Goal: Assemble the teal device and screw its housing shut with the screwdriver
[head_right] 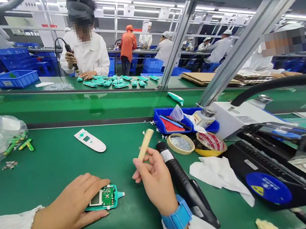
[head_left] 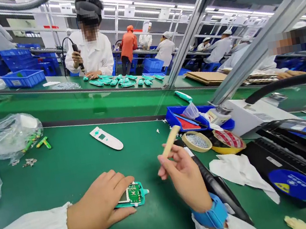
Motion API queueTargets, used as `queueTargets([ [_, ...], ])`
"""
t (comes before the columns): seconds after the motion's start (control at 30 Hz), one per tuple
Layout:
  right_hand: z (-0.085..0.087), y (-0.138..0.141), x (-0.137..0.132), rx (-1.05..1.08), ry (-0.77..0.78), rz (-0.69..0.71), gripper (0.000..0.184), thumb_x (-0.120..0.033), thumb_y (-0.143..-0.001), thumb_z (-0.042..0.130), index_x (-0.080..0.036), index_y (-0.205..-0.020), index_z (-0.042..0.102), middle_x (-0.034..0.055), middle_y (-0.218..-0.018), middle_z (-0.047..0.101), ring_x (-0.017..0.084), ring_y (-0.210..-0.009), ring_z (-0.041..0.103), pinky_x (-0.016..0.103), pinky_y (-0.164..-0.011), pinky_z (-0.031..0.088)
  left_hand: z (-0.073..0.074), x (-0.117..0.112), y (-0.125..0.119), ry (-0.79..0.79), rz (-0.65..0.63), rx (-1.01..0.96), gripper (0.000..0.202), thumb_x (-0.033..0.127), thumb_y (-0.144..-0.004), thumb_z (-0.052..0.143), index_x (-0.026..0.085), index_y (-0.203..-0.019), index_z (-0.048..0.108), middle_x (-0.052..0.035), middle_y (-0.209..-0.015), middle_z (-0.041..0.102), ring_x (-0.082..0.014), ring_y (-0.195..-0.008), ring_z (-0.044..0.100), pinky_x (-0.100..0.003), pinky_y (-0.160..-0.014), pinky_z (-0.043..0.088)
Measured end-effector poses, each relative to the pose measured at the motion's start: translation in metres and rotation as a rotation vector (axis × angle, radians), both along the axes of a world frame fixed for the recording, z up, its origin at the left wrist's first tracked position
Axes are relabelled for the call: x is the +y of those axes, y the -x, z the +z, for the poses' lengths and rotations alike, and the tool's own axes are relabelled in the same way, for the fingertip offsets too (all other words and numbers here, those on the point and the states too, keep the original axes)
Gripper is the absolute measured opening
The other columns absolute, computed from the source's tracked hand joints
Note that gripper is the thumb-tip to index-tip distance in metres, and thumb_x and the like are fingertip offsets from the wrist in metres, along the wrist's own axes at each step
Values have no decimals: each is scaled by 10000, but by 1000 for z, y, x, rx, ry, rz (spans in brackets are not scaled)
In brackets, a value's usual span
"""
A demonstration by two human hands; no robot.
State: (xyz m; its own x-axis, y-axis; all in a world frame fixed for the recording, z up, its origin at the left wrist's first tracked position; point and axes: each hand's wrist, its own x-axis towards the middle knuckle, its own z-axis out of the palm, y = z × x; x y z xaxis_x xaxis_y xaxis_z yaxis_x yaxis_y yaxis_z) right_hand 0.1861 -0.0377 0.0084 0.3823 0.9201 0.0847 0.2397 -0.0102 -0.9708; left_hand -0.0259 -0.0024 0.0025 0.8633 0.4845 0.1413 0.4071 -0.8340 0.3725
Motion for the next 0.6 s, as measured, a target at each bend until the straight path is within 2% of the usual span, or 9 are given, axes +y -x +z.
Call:
queueTargets([
  [0.03,2,4,-3,123,-30,15,334,-403,-759,565,-223,-1004,427,-33,-701,515,115,-499,534,252,-458,449,-1,1,0,-7,-10,-2,467,445,-821,479,184,-1199,397,-63,-1019,547,-198,-853,478,-318,-746,394],
  [0.1,3,12,-10,234,-74,40,218,-353,-775,568,-227,-926,475,-30,-690,528,120,-563,561,260,-527,475,-3,2,-1,-13,-30,-8,472,447,-822,475,178,-1202,391,-65,-1001,552,-195,-837,478,-314,-734,396],
  [0.17,2,17,-15,286,-129,78,94,-311,-812,528,-230,-847,495,-19,-757,537,109,-592,563,257,-551,476,-4,4,-1,-4,-49,-18,464,442,-828,467,176,-1200,388,-63,-977,555,-189,-823,481,-304,-717,398],
  [0.23,0,21,-20,292,-174,135,61,-282,-843,479,-233,-822,508,-15,-810,524,98,-604,557,245,-549,469,-4,6,-2,13,-60,-27,451,429,-833,463,174,-1196,384,-59,-959,555,-183,-814,485,-294,-707,399],
  [0.43,-3,29,-26,78,-176,243,133,-239,-892,382,-240,-905,514,2,-804,514,94,-638,538,223,-568,463,0,6,-2,-10,-76,-27,434,382,-841,466,156,-1196,360,-47,-896,563,-174,-765,499,-278,-666,398],
  [0.6,-4,31,-26,-91,-154,258,130,-221,-887,383,-232,-911,511,19,-815,524,108,-660,539,224,-588,470,0,6,-2,-4,-89,-2,433,368,-849,461,154,-1206,343,-56,-921,567,-175,-777,499,-273,-680,399],
])
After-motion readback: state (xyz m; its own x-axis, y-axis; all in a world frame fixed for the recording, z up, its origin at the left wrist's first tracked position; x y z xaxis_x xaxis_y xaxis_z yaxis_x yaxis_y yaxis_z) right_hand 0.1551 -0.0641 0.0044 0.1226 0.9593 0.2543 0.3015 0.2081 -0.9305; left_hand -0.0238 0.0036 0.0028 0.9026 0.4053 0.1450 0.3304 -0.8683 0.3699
